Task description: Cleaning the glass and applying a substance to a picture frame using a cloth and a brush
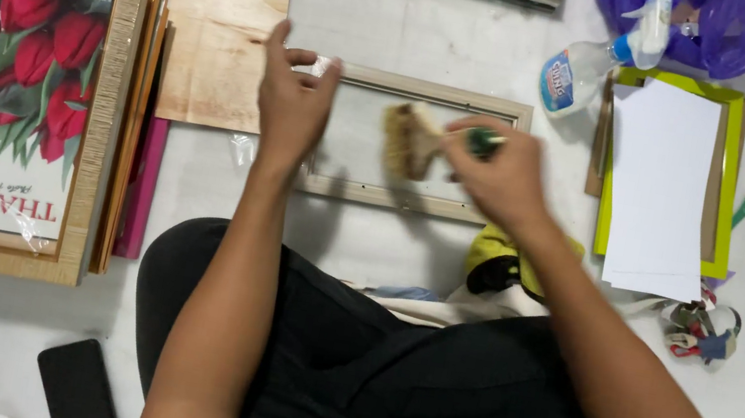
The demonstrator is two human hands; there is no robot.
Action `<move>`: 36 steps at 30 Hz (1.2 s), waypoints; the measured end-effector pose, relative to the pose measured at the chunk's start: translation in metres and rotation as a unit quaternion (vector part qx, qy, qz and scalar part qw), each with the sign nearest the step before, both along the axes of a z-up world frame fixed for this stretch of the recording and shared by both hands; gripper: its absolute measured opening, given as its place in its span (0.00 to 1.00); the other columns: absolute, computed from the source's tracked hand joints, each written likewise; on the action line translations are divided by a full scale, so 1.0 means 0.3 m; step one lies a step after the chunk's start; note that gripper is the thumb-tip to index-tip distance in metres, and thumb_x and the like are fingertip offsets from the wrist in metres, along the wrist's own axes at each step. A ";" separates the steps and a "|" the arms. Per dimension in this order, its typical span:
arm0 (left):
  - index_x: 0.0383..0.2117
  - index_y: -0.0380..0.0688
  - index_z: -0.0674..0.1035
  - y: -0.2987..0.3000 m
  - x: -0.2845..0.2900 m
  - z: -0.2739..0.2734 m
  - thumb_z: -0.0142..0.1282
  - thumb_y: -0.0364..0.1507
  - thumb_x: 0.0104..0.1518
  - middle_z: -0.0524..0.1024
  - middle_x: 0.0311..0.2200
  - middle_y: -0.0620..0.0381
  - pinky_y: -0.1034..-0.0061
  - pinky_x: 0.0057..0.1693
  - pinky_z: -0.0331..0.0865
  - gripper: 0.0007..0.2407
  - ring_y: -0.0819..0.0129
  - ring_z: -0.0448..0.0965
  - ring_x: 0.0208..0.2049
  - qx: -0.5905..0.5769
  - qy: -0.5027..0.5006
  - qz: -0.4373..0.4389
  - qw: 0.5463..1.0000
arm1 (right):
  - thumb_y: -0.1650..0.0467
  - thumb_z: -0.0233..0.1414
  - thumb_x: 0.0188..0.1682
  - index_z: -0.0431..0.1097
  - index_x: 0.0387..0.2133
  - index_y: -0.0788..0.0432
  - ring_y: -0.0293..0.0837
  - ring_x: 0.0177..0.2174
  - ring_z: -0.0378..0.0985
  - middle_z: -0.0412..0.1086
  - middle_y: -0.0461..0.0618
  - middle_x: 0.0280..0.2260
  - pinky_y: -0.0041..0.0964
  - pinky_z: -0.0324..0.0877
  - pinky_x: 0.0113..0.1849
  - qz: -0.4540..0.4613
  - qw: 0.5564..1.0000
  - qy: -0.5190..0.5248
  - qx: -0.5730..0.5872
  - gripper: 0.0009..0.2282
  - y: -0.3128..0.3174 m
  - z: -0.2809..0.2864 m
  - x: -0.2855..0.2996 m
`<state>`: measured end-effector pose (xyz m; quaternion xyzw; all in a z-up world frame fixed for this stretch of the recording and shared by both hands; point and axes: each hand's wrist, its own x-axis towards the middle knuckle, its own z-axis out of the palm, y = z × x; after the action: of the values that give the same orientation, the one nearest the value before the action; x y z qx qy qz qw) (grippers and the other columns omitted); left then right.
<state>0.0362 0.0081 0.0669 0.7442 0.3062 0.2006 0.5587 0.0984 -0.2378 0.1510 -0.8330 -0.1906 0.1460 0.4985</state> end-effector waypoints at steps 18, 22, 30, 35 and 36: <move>0.65 0.37 0.61 -0.062 0.043 -0.058 0.62 0.37 0.57 0.78 0.47 0.45 0.63 0.47 0.79 0.32 0.56 0.86 0.41 -0.017 0.027 -0.047 0.998 | 0.68 0.62 0.44 0.81 0.41 0.53 0.35 0.30 0.77 0.77 0.50 0.27 0.29 0.72 0.37 -0.094 0.990 -0.041 -0.099 0.11 -0.276 -0.113 0.163; 0.65 0.37 0.61 -0.059 0.034 -0.068 0.62 0.37 0.57 0.77 0.48 0.42 0.59 0.48 0.79 0.32 0.52 0.85 0.43 0.006 0.029 -0.065 0.997 | 0.69 0.65 0.43 0.78 0.42 0.66 0.47 0.31 0.78 0.76 0.65 0.31 0.42 0.78 0.36 -0.060 0.993 0.083 -0.065 0.15 -0.189 -0.132 0.088; 0.64 0.35 0.62 -0.056 0.033 -0.074 0.61 0.38 0.57 0.76 0.48 0.42 0.59 0.49 0.79 0.31 0.52 0.85 0.44 0.008 0.044 -0.065 0.997 | 0.68 0.59 0.41 0.80 0.36 0.61 0.47 0.25 0.80 0.75 0.62 0.23 0.39 0.80 0.32 -0.084 0.994 0.048 -0.059 0.12 -0.084 -0.131 0.023; 0.62 0.34 0.64 -0.046 0.042 -0.100 0.61 0.38 0.57 0.75 0.48 0.43 0.58 0.50 0.78 0.30 0.50 0.83 0.46 0.021 0.036 -0.058 0.997 | 0.68 0.55 0.48 0.81 0.35 0.51 0.52 0.26 0.81 0.73 0.59 0.21 0.45 0.71 0.27 -0.069 0.980 -0.127 -0.140 0.07 -0.089 -0.194 0.112; 0.62 0.34 0.64 -0.044 0.049 -0.104 0.61 0.38 0.57 0.75 0.48 0.43 0.58 0.51 0.78 0.30 0.49 0.82 0.48 0.018 0.032 -0.053 0.998 | 0.66 0.58 0.47 0.82 0.36 0.45 0.49 0.28 0.81 0.74 0.54 0.22 0.43 0.71 0.29 -0.065 0.978 -0.148 -0.128 0.07 -0.076 -0.193 0.124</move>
<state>0.0509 -0.0052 0.0357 0.7754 0.2800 0.1521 0.5453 0.1356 -0.2604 0.0931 -0.9130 -0.1876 0.0115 0.3622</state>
